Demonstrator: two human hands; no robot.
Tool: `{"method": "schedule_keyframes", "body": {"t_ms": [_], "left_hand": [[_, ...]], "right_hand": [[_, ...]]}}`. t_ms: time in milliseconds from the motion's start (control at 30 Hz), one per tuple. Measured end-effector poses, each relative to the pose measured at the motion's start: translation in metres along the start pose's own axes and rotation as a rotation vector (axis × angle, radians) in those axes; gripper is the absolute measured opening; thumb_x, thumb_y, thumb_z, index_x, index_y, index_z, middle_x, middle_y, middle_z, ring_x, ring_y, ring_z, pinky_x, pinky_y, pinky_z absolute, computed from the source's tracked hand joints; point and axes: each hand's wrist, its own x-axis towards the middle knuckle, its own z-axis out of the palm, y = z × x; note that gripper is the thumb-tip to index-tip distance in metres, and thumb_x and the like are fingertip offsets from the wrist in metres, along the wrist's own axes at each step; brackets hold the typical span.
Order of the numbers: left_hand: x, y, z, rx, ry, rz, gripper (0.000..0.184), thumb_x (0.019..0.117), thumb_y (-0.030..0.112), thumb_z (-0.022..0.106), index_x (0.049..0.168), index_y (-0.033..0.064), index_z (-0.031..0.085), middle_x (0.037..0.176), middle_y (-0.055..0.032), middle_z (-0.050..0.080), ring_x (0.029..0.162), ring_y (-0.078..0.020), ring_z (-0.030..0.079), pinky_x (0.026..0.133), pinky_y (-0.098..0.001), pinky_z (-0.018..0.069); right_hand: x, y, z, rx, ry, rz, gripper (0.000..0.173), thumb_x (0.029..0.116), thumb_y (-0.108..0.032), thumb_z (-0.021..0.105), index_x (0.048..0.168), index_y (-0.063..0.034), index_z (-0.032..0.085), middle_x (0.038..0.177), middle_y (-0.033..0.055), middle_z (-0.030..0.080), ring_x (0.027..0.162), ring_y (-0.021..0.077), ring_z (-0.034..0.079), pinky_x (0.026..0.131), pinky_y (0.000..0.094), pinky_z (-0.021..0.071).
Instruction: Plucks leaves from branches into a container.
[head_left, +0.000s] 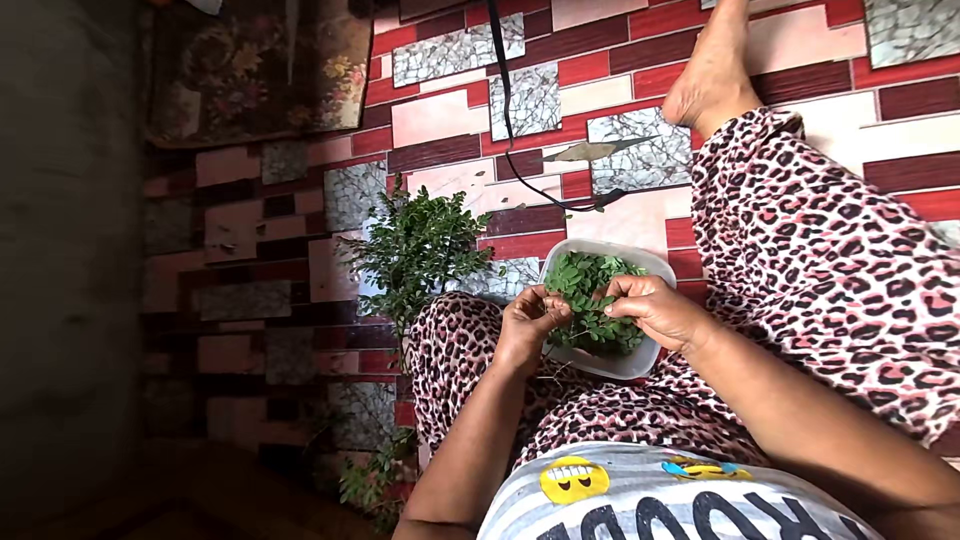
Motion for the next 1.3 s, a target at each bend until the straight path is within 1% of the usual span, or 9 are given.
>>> {"method": "schedule_keyframes", "body": {"t_ms": [167, 233, 300, 333, 500, 600, 700, 900, 1300], "left_hand": [[0.002, 0.001, -0.004, -0.018, -0.004, 0.009, 0.023, 0.0855, -0.013, 0.066, 0.102, 0.0024, 0.061, 0.084, -0.0052, 0.068, 0.075, -0.0138, 0.067, 0.079, -0.0325, 0.0592], [0.002, 0.001, -0.004, -0.026, -0.013, 0.002, 0.023, 0.0852, -0.013, 0.067, 0.102, 0.0023, 0.061, 0.084, -0.0058, 0.069, 0.075, -0.0138, 0.067, 0.078, -0.0322, 0.0591], [0.002, 0.0, -0.004, -0.023, -0.023, -0.003, 0.024, 0.0849, -0.013, 0.067, 0.102, 0.0024, 0.061, 0.085, -0.006, 0.068, 0.076, -0.0138, 0.067, 0.078, -0.0321, 0.059], [0.002, 0.0, -0.005, -0.019, -0.027, -0.005, 0.024, 0.0849, -0.013, 0.067, 0.102, 0.0025, 0.06, 0.085, -0.006, 0.068, 0.076, -0.0138, 0.067, 0.079, -0.0322, 0.059], [0.002, -0.001, -0.004, -0.012, -0.048, -0.004, 0.025, 0.0843, -0.012, 0.068, 0.102, 0.004, 0.06, 0.085, -0.0045, 0.069, 0.078, -0.0136, 0.067, 0.08, -0.033, 0.0588], [0.001, -0.002, -0.003, 0.01, -0.069, -0.011, 0.026, 0.0841, -0.012, 0.069, 0.104, 0.0025, 0.061, 0.087, -0.0051, 0.069, 0.079, -0.0141, 0.068, 0.08, -0.0331, 0.0592], [0.002, -0.004, -0.003, 0.042, -0.12, -0.027, 0.028, 0.0838, -0.011, 0.07, 0.107, 0.0019, 0.062, 0.087, -0.0044, 0.069, 0.08, -0.0139, 0.068, 0.08, -0.0334, 0.0593], [0.002, -0.004, 0.002, 0.082, -0.164, -0.049, 0.027, 0.0838, -0.01, 0.07, 0.107, 0.0021, 0.063, 0.087, -0.0037, 0.068, 0.08, -0.0124, 0.067, 0.08, -0.0312, 0.0583], [0.002, -0.005, 0.004, 0.098, -0.128, -0.061, 0.032, 0.084, -0.009, 0.069, 0.113, 0.0, 0.06, 0.084, -0.0041, 0.068, 0.076, -0.0125, 0.066, 0.077, -0.0305, 0.0582]], "right_hand": [[-0.001, -0.006, -0.007, -0.143, 0.023, -0.001, 0.019, 0.0863, 0.01, 0.063, 0.074, -0.0042, 0.06, 0.092, 0.0056, 0.069, 0.082, 0.0092, 0.063, 0.071, 0.0247, 0.0517], [-0.001, -0.007, -0.013, -0.245, -0.023, 0.003, 0.007, 0.0872, 0.007, 0.068, 0.089, -0.0006, 0.067, 0.094, 0.0077, 0.068, 0.084, 0.0126, 0.063, 0.075, 0.0294, 0.0535], [-0.001, -0.01, -0.019, -0.264, -0.078, 0.025, 0.021, 0.0891, 0.003, 0.066, 0.109, 0.0008, 0.069, 0.106, 0.0102, 0.069, 0.092, 0.0144, 0.065, 0.082, 0.032, 0.0547], [-0.001, -0.01, -0.02, -0.235, -0.073, 0.024, 0.021, 0.0906, 0.001, 0.063, 0.111, -0.0003, 0.069, 0.107, 0.009, 0.069, 0.093, 0.0137, 0.064, 0.082, 0.0317, 0.0544], [-0.001, -0.01, -0.015, -0.047, -0.042, 0.03, 0.018, 0.1025, -0.015, 0.056, 0.096, -0.007, 0.07, 0.093, 0.0005, 0.07, 0.087, 0.0084, 0.065, 0.079, 0.0275, 0.0554], [0.002, -0.003, -0.009, -0.108, 0.022, -0.067, 0.018, 0.1022, -0.017, 0.059, 0.088, -0.0088, 0.068, 0.083, -0.0019, 0.064, 0.079, 0.0055, 0.059, 0.076, 0.0252, 0.0505], [0.004, -0.004, -0.005, -0.291, 0.034, -0.139, 0.02, 0.1034, -0.022, 0.06, 0.092, -0.0078, 0.07, 0.088, 0.0, 0.067, 0.083, 0.0063, 0.061, 0.079, 0.0282, 0.0506], [0.006, -0.003, 0.003, -0.158, -0.065, 0.016, 0.009, 0.0948, -0.007, 0.07, 0.1, -0.0001, 0.07, 0.09, 0.0044, 0.069, 0.083, 0.0087, 0.065, 0.081, 0.0286, 0.0553], [0.007, 0.014, 0.014, -0.111, 0.072, -0.178, 0.007, 0.0904, 0.003, 0.068, 0.088, -0.0032, 0.07, 0.084, 0.0036, 0.069, 0.078, 0.0087, 0.064, 0.074, 0.0276, 0.0557]]}}
